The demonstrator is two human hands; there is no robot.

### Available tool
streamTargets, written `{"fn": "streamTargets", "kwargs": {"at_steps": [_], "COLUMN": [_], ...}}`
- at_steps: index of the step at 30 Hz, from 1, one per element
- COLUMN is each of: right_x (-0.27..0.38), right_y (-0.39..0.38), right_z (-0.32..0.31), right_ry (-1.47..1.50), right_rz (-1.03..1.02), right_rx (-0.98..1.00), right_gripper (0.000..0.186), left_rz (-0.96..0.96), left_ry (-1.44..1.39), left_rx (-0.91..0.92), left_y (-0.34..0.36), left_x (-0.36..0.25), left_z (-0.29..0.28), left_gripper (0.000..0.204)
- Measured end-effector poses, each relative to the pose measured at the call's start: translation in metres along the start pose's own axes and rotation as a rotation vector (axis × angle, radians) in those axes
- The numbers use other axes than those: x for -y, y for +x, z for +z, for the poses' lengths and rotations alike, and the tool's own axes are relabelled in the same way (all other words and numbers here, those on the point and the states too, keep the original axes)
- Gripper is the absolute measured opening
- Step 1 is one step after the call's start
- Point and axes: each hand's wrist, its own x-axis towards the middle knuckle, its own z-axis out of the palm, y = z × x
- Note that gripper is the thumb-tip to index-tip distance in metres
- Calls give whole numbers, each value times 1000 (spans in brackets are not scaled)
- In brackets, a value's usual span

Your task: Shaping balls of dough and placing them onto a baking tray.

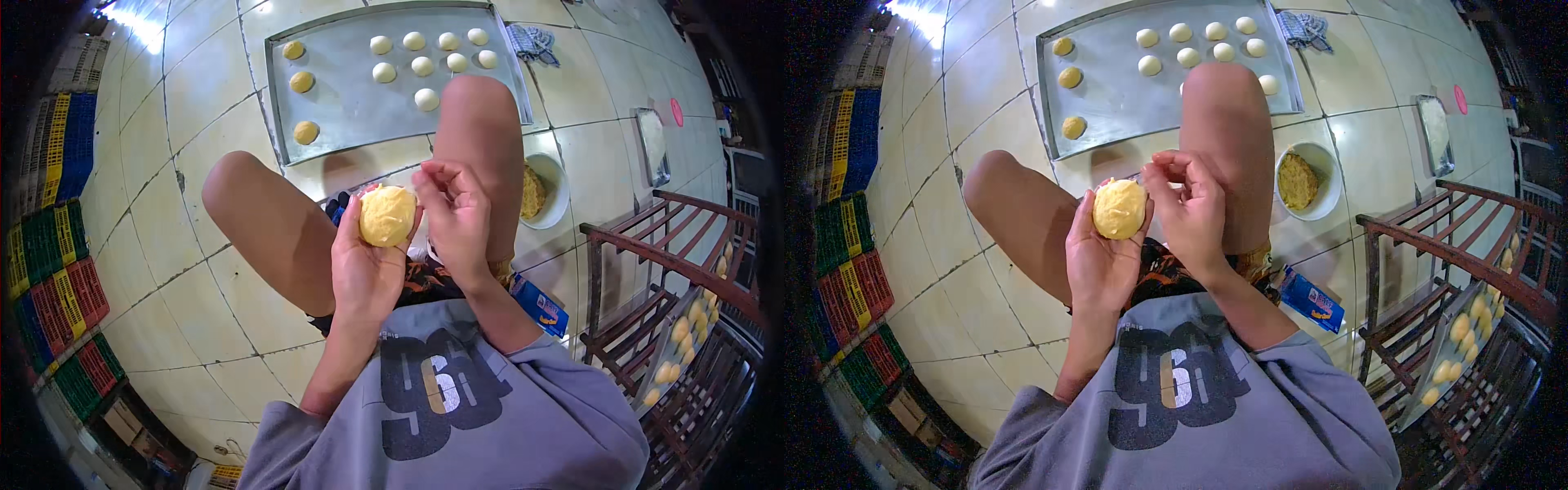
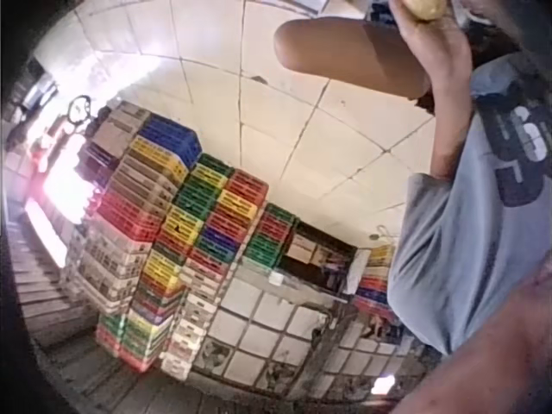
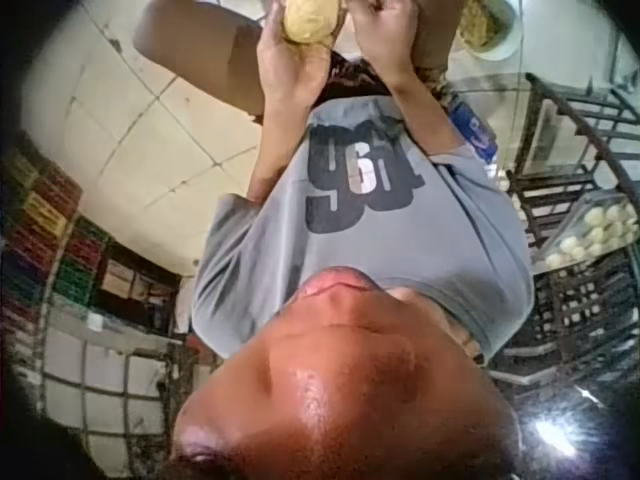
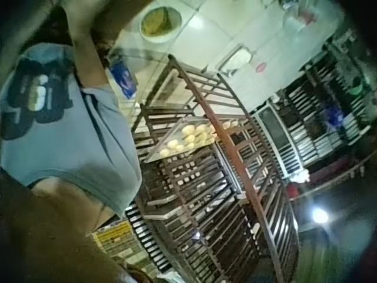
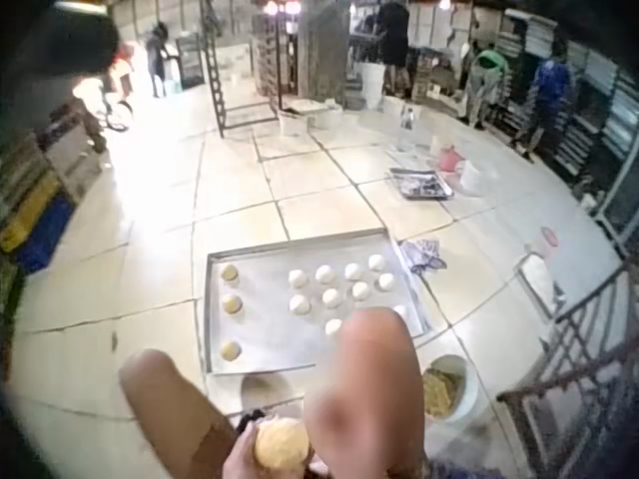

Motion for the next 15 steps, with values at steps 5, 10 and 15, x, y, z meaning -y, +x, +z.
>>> {"fn": "streamTargets", "kwargs": {"at_steps": [5, 10, 15], "right_x": [9, 11, 11], "right_y": [-4, -14, -13], "right_z": [-11, -10, -9], "right_ry": [-511, -861, -568], "right_rz": [-533, -679, -461], "right_rx": [255, 374, 365], "right_gripper": [44, 55, 57], "left_rz": [-59, -78, 50], "left_ry": [-92, -210, -173], "left_rx": [96, 92, -42], "left_y": [4, -2, -2], "left_x": [-4, -7, -2], "left_z": [-15, -3, 10], "left_gripper": [32, 33, 38]}}
